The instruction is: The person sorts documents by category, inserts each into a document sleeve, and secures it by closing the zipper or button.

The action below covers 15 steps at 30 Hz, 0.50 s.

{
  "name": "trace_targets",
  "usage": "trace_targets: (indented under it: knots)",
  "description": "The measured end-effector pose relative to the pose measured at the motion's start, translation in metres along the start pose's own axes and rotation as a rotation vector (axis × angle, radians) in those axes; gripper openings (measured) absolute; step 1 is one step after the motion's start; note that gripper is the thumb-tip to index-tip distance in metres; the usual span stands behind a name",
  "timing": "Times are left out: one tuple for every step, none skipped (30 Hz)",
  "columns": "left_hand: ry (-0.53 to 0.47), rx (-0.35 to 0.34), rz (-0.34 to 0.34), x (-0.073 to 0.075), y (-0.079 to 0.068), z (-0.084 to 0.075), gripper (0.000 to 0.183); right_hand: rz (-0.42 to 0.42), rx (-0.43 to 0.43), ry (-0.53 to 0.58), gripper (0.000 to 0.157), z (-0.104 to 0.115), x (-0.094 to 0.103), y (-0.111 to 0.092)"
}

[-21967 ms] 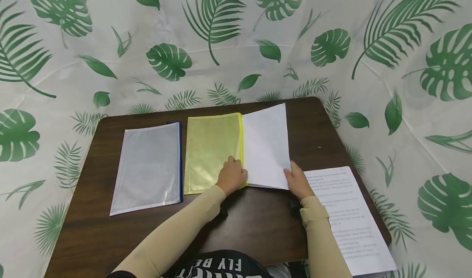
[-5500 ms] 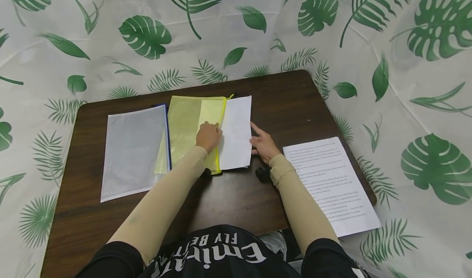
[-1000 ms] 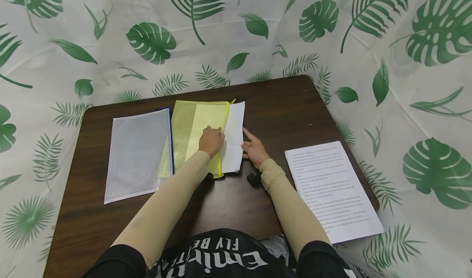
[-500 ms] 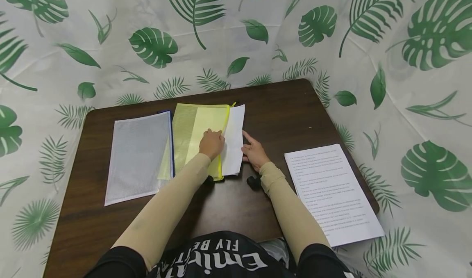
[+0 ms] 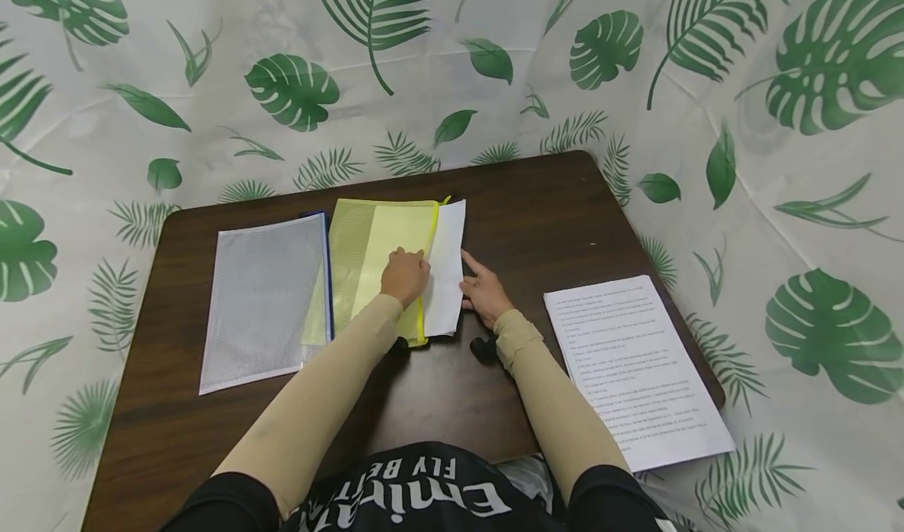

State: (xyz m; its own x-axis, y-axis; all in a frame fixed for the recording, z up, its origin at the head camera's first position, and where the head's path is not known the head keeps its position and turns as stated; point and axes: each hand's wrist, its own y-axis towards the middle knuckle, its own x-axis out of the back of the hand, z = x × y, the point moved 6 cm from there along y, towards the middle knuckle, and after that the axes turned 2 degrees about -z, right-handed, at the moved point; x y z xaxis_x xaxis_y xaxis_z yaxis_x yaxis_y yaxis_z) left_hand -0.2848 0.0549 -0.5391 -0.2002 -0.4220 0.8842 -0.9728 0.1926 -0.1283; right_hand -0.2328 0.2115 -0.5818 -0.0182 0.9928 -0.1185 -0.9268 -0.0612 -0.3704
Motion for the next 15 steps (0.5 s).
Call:
trace_targets:
  knots:
    - [0.001, -0.001, 0.0, 0.0004, 0.0001, 0.0, 0.043, -0.001, -0.001, 0.006, 0.074, -0.0001, 0.0, 0.0]
    - [-0.001, -0.003, -0.001, 0.0007, 0.0003, 0.0001, 0.043, -0.002, 0.0, 0.008, 0.074, -0.0002, 0.0, 0.0]
    - [0.002, -0.005, 0.002, 0.0004, 0.0006, 0.0001, 0.044, -0.002, 0.002, 0.006, 0.074, -0.0001, -0.0001, 0.0]
    - [0.005, -0.006, 0.005, 0.0003, 0.0009, 0.0003, 0.044, -0.003, 0.003, 0.005, 0.075, 0.0, -0.0002, -0.0001]
    - [0.005, -0.007, 0.007, 0.0002, 0.0012, 0.0004, 0.044, -0.004, 0.005, 0.002, 0.075, 0.0, -0.0003, -0.0001]
    - [0.004, -0.008, 0.009, 0.0001, 0.0015, 0.0005, 0.044, -0.003, 0.008, 0.0, 0.075, 0.0001, -0.0005, 0.0]
    - [0.004, -0.007, 0.01, -0.0001, 0.0016, 0.0007, 0.044, -0.005, 0.009, 0.0, 0.075, 0.0, -0.0006, 0.0003]
    - [0.002, -0.005, 0.011, -0.0003, 0.0018, 0.0009, 0.044, -0.007, 0.01, 0.0, 0.075, -0.0001, -0.0007, 0.0006]
    - [0.003, -0.005, 0.01, -0.0002, 0.002, 0.0011, 0.044, -0.008, 0.01, 0.001, 0.075, -0.0002, -0.0011, 0.001]
    - [0.001, -0.003, 0.008, -0.0002, 0.0021, 0.0012, 0.044, -0.008, 0.009, 0.003, 0.074, -0.0004, -0.0015, 0.0015]
    - [0.0, -0.002, 0.008, -0.0003, 0.0023, 0.0013, 0.044, -0.009, 0.009, 0.003, 0.074, -0.0005, -0.0021, 0.0021]
    - [0.001, -0.002, 0.007, -0.0002, 0.0023, 0.0012, 0.044, -0.007, 0.011, -0.001, 0.073, -0.0006, -0.0027, 0.0027]
    - [0.002, -0.002, 0.007, -0.0003, 0.0024, 0.0012, 0.044, -0.007, 0.011, -0.002, 0.073, -0.0007, -0.0034, 0.0032]
    - [0.005, -0.003, 0.006, -0.0002, 0.0025, 0.001, 0.045, -0.006, 0.01, -0.002, 0.073, -0.0008, -0.0041, 0.0036]
    - [0.01, -0.004, 0.005, -0.0001, 0.0026, 0.0009, 0.045, -0.004, 0.012, -0.005, 0.073, -0.0009, -0.0047, 0.004]
